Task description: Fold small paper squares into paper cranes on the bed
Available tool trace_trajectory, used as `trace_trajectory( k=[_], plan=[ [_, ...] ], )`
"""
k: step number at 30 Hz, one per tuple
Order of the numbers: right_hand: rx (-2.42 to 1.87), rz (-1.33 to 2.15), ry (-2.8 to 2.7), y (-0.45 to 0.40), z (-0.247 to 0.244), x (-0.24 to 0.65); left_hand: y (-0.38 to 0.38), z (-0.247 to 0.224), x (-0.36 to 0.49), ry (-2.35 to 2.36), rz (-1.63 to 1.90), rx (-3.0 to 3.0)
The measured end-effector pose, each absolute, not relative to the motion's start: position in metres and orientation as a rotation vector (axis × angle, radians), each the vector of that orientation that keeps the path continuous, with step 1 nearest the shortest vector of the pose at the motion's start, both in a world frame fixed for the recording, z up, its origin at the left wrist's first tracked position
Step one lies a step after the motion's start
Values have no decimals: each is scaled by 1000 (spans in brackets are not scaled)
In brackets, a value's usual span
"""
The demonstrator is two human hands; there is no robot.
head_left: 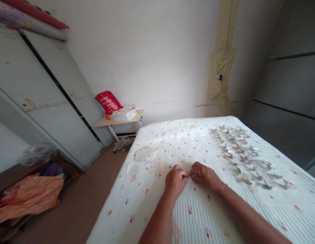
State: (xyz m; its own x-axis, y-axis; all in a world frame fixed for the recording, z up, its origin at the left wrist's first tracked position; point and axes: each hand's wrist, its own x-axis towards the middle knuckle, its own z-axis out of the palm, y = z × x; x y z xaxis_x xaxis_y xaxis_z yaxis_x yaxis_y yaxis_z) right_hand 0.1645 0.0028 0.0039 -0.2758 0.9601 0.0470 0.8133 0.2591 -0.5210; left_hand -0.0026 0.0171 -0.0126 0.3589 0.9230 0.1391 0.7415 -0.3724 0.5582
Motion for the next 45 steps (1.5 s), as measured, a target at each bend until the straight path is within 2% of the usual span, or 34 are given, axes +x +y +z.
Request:
trace_trajectory(
  k=[15, 45],
  plan=[
    [-1612, 562, -2182, 1, 2, 161, 22, -15, -8, 1338, 655, 2221],
    [-1778, 504, -2142, 13, 0, 155, 20, -8, 1, 1536, 577, 2114]
  ],
)
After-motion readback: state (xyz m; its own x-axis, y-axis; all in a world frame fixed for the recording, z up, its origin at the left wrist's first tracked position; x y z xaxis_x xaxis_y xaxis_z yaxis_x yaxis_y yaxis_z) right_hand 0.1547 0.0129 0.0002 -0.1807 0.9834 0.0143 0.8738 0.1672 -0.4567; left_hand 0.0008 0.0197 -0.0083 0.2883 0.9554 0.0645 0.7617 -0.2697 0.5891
